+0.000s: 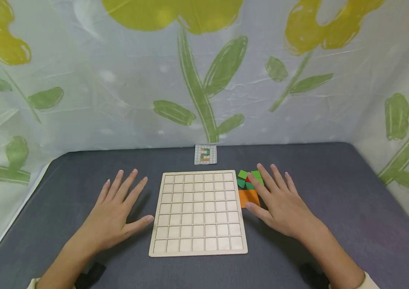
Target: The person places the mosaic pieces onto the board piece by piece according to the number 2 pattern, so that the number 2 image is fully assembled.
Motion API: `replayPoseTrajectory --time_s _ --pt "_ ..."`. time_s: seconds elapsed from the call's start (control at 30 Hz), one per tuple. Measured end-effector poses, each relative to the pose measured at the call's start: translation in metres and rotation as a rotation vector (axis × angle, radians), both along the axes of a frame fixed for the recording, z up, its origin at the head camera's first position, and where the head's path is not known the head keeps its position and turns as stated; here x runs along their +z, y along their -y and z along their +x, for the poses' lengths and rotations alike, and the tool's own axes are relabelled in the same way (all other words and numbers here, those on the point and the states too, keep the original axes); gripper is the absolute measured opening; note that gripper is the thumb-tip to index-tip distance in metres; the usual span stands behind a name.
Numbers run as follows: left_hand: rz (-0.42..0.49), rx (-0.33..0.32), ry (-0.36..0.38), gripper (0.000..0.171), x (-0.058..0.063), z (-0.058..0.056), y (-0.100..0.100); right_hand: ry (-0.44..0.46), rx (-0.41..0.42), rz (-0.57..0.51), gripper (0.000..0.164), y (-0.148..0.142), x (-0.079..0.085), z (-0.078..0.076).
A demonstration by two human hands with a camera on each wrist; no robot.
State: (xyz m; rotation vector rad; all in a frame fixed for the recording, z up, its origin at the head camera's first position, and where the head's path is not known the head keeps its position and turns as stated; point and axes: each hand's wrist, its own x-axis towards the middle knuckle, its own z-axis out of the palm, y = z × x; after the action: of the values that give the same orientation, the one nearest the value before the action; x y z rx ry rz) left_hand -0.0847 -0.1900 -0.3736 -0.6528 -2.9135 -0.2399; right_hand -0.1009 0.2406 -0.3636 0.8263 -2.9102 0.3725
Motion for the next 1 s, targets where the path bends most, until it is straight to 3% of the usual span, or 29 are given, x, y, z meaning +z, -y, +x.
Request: replayPoseTrajectory --time_s 0.17,0.33,0.6,0.83,1.0 --pt "0.044 -0.017 0.117 0.095 -0.001 0.000 -0.002 0.000 0.066 -0.028 0.053 -0.002 0.002 -0.008" --pt "0.089 -0.067 0.225 0.097 -0.006 0.000 -0.004 0.129 0.036 -0.041 0.024 -0.002 0.003 -0.015" --pt "0.115 -0.088 0.345 0.102 -0.013 -0.007 -0.008 0.280 0.037 -0.085 0.023 -0.002 0.000 -0.027" --pt "0.117 -0.090 0.486 0.108 -0.011 -0.008 -0.009 0.334 0.054 -0.119 0.024 -0.004 -0.005 -0.035" --pt "0.108 -0.104 0.520 0.109 -0.011 -0.008 -0.009 0.372 0.044 -0.140 0.023 -0.006 -0.004 -0.034"
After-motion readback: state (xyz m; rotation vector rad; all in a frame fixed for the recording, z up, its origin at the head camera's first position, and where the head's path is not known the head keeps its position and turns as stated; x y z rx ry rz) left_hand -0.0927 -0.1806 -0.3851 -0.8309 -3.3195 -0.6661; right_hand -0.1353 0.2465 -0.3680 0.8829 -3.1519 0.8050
